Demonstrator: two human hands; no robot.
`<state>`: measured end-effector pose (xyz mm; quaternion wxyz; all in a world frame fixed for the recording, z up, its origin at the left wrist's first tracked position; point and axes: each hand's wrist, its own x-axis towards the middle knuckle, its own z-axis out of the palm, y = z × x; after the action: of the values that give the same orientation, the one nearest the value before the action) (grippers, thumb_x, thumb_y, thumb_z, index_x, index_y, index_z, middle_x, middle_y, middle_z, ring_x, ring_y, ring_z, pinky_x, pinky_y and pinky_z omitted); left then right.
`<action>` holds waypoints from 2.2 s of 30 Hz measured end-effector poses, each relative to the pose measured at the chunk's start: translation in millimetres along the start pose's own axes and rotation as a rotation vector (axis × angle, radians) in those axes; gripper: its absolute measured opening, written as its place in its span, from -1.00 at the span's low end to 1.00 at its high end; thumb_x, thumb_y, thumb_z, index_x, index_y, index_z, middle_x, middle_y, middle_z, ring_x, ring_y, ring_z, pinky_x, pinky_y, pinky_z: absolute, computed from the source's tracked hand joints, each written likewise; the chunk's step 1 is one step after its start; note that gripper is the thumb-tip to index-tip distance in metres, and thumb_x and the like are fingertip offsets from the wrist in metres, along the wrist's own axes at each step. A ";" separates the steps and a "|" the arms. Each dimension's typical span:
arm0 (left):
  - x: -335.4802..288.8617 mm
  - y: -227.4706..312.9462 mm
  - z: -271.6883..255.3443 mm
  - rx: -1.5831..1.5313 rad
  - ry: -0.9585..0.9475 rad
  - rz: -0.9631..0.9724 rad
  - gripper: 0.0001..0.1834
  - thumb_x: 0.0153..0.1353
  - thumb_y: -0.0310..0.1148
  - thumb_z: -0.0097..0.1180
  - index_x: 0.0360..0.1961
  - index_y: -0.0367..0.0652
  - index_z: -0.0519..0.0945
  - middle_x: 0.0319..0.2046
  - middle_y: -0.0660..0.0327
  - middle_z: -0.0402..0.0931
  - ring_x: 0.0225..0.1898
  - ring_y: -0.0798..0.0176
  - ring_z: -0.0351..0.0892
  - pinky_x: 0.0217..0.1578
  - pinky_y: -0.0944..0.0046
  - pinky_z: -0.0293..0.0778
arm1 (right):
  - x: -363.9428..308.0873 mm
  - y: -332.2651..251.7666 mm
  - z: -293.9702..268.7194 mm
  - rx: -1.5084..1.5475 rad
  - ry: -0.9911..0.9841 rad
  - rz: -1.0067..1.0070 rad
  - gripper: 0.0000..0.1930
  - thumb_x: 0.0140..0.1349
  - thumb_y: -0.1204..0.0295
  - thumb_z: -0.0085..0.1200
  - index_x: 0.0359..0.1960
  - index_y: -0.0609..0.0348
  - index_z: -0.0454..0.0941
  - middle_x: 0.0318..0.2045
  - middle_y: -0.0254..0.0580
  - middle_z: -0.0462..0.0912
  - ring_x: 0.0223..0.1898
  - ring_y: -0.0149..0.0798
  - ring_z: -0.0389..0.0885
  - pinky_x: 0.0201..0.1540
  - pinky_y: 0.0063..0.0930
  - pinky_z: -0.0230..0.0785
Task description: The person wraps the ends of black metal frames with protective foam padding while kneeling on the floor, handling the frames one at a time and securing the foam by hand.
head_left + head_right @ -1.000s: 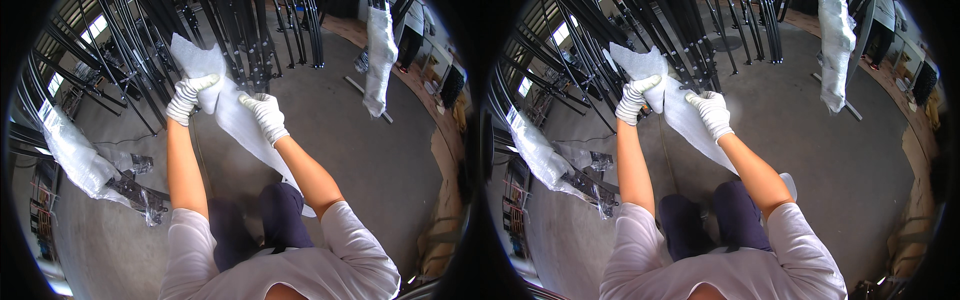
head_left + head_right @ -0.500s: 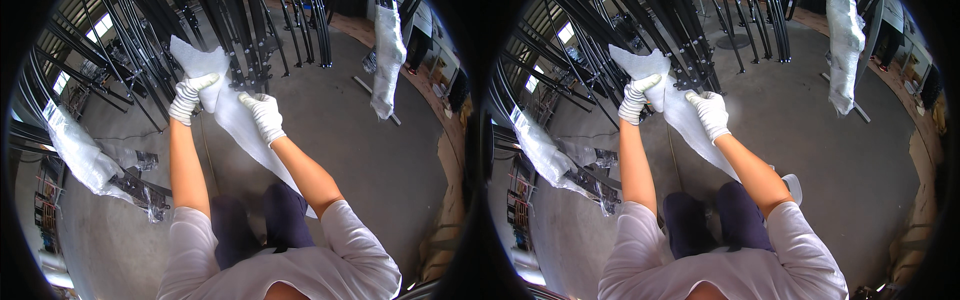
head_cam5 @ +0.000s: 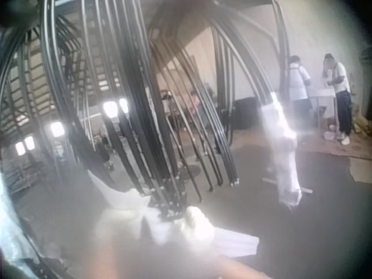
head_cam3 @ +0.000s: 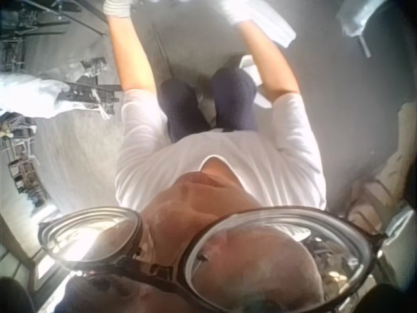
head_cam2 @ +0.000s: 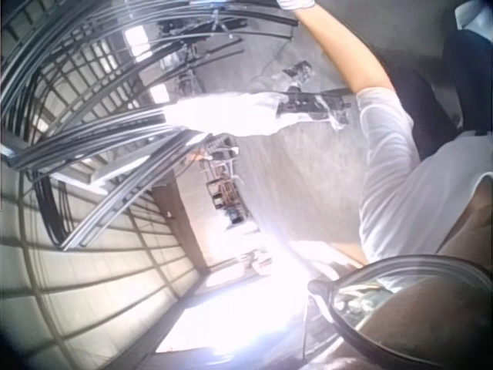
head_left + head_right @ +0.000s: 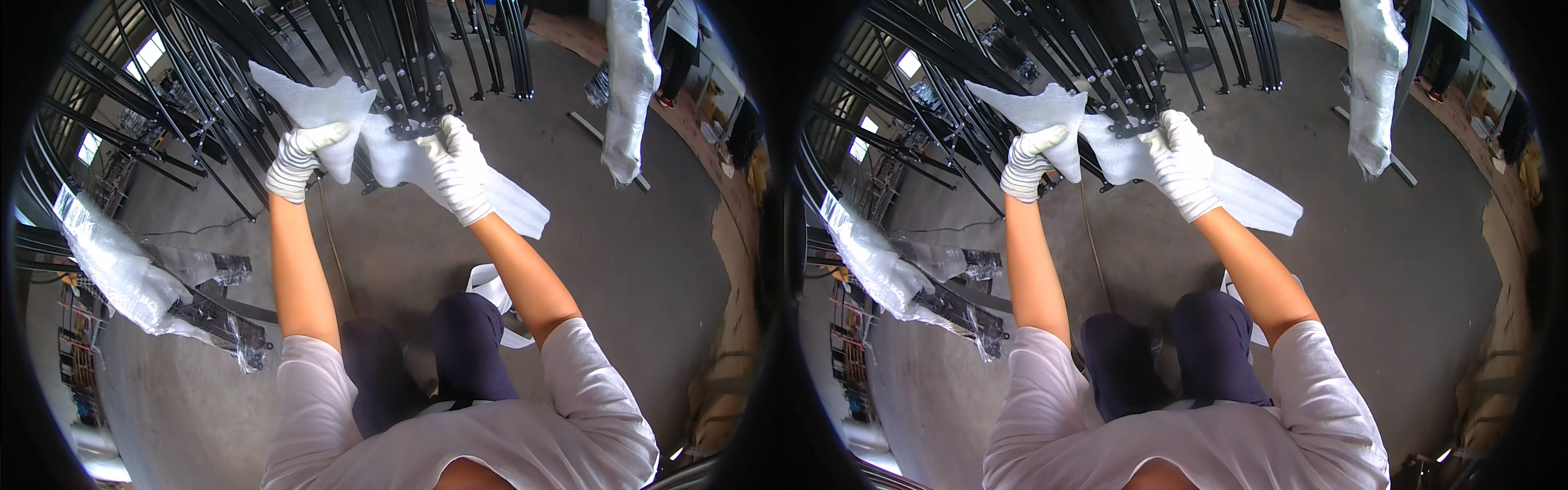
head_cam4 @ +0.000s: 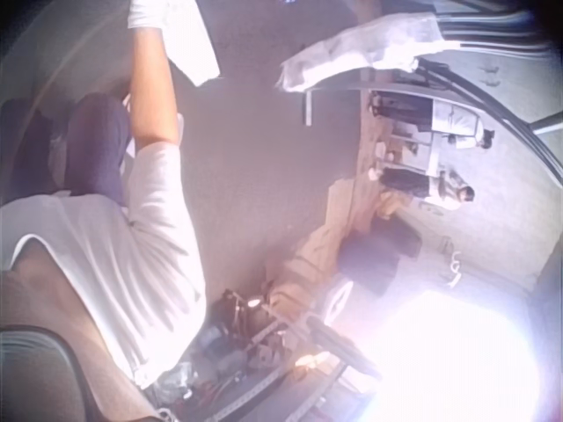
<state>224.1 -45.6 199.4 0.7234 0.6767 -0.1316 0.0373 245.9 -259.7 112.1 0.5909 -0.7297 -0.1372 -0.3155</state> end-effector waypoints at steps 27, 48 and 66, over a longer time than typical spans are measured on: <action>-36.6 0.6 -53.3 -0.143 -0.264 0.253 -0.46 -0.26 -0.50 0.21 -0.12 -0.26 0.41 -0.21 0.08 0.47 -0.14 0.13 0.46 -0.09 0.21 0.37 | 8.2 -65.6 -17.8 0.380 -0.553 0.030 -0.80 0.16 0.40 0.02 -0.24 0.26 0.49 -0.42 -0.27 0.53 -0.34 -0.47 0.43 -0.23 -0.55 0.31; -34.5 5.4 -24.1 -0.008 0.212 0.300 -0.48 -0.11 -0.60 0.17 -0.03 -0.27 0.40 -0.15 0.12 0.48 -0.12 0.20 0.49 -0.08 0.22 0.43 | 89.5 -114.5 -38.0 -0.169 -0.804 -0.159 -0.71 0.14 0.30 0.04 -0.17 0.21 0.49 -0.25 -0.21 0.59 -0.15 -0.30 0.53 -0.05 -0.53 0.30; -41.0 8.8 9.4 -0.080 0.257 0.372 -0.64 -0.13 -0.59 0.24 -0.21 -0.22 0.53 -0.28 0.22 0.54 -0.30 0.29 0.55 -0.25 0.31 0.49 | 55.9 -128.3 -36.3 -0.168 -0.544 -0.111 -0.77 0.09 0.21 -0.06 -0.36 0.07 0.49 -0.48 -0.15 0.59 -0.39 -0.17 0.57 -0.25 -0.38 0.35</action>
<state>181.3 -49.1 198.5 0.7412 0.6013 -0.1624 0.2506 204.2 -270.0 250.2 0.4517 -0.8253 -0.3037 -0.1501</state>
